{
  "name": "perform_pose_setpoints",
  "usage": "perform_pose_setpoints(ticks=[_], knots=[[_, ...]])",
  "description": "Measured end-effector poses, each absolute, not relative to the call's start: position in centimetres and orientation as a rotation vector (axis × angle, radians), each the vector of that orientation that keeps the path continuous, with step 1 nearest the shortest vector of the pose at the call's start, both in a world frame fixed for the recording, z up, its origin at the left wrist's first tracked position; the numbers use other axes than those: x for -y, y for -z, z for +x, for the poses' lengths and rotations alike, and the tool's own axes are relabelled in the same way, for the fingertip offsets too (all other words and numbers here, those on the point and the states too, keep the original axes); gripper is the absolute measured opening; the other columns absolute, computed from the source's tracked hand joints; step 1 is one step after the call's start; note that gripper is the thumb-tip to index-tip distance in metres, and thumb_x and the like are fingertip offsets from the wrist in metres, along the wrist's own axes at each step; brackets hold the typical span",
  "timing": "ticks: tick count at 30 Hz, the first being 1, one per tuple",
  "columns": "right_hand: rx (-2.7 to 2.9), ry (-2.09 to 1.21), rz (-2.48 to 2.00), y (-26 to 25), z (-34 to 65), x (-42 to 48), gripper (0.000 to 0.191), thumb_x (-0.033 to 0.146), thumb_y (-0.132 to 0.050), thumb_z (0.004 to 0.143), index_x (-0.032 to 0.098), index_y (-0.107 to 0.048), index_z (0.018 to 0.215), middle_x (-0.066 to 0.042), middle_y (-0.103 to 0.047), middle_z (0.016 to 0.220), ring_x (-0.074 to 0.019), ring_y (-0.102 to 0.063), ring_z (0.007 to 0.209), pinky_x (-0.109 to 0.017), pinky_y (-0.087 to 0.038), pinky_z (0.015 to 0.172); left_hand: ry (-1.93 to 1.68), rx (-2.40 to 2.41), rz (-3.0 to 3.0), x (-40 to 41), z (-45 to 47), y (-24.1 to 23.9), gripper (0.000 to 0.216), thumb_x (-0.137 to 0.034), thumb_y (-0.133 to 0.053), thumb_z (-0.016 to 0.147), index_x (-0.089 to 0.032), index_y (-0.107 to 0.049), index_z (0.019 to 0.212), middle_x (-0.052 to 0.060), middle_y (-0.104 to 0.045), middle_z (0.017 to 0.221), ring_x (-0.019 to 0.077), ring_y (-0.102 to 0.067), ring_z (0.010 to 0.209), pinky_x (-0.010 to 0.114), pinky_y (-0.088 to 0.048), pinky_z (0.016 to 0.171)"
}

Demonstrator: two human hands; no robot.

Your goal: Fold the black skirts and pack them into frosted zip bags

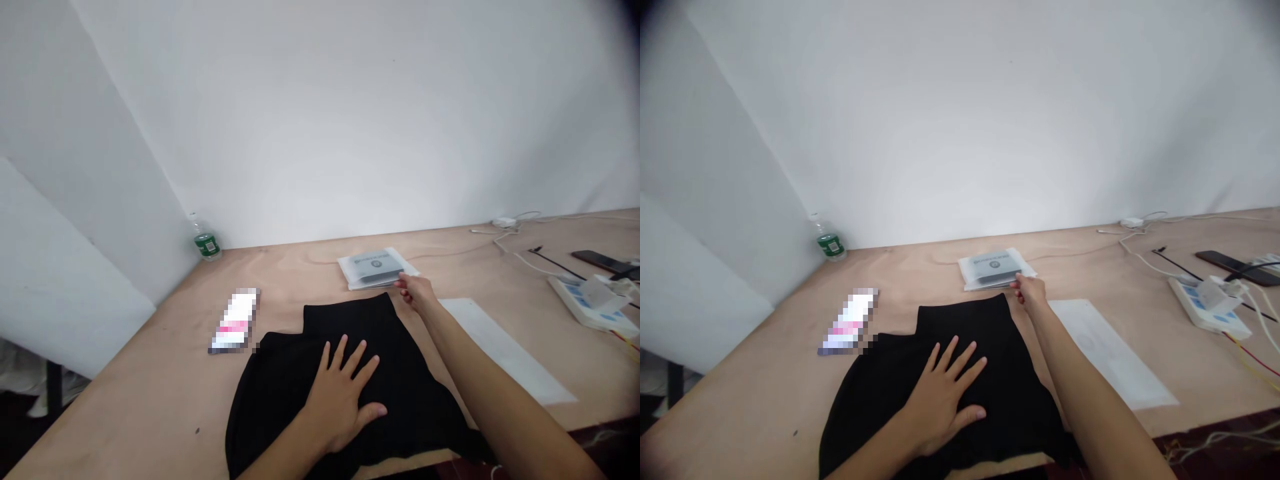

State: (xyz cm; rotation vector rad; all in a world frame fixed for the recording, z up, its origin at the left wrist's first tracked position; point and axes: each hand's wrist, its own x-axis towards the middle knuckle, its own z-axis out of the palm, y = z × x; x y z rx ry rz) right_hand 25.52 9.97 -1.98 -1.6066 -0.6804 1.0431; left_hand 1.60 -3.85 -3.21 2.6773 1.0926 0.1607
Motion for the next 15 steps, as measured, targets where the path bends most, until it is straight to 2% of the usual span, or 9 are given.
perform_pose_setpoints(ticks=[5,8,12,15], knots=[[0.666,-1.099,-1.33,0.3,24.3,-9.3,0.032,0.033,-0.05,0.087,0.016,-0.051,0.113,-0.007,-0.055,0.111,-0.0179,-0.058,0.091,-0.038,-0.05,0.075,-0.24,-1.092,2.608,4.4,1.3,1.5,0.06,-0.059,-0.032,0.085,-0.033,-0.025,0.138,0.002,-0.024,0.147,0.0315,-0.015,0.135,0.06,-0.017,0.104],[0.733,-1.177,-1.228,-1.1,23.8,-7.5,0.021,0.03,-0.042,0.088,0.019,-0.054,0.1,-0.002,-0.06,0.091,-0.0136,-0.061,0.077,-0.03,-0.052,0.066,-0.512,-1.178,2.544,4.8,0.1,-1.6,0.049,-0.047,-0.038,0.088,-0.032,-0.033,0.134,0.0,-0.034,0.143,0.0247,-0.022,0.134,0.051,-0.022,0.107],[0.944,-1.473,-1.157,-2.4,22.2,-3.6,0.012,0.027,-0.048,0.077,0.018,-0.056,0.081,0.001,-0.058,0.065,-0.0129,-0.057,0.053,-0.025,-0.048,0.046,-0.996,-1.411,2.279,3.9,-1.5,-6.1,0.036,-0.038,-0.041,0.088,-0.028,-0.049,0.123,0.002,-0.046,0.134,0.0213,-0.033,0.129,0.043,-0.028,0.105],[1.159,-1.728,-1.104,-2.5,20.2,-0.4,0.009,0.024,-0.056,0.068,0.016,-0.058,0.071,0.001,-0.056,0.057,-0.011,-0.051,0.045,-0.02,-0.039,0.038,-0.946,-1.513,2.031,2.6,-1.8,-7.6,0.037,-0.042,-0.039,0.087,-0.024,-0.054,0.116,0.005,-0.055,0.123,0.0231,-0.046,0.117,0.041,-0.034,0.099]])
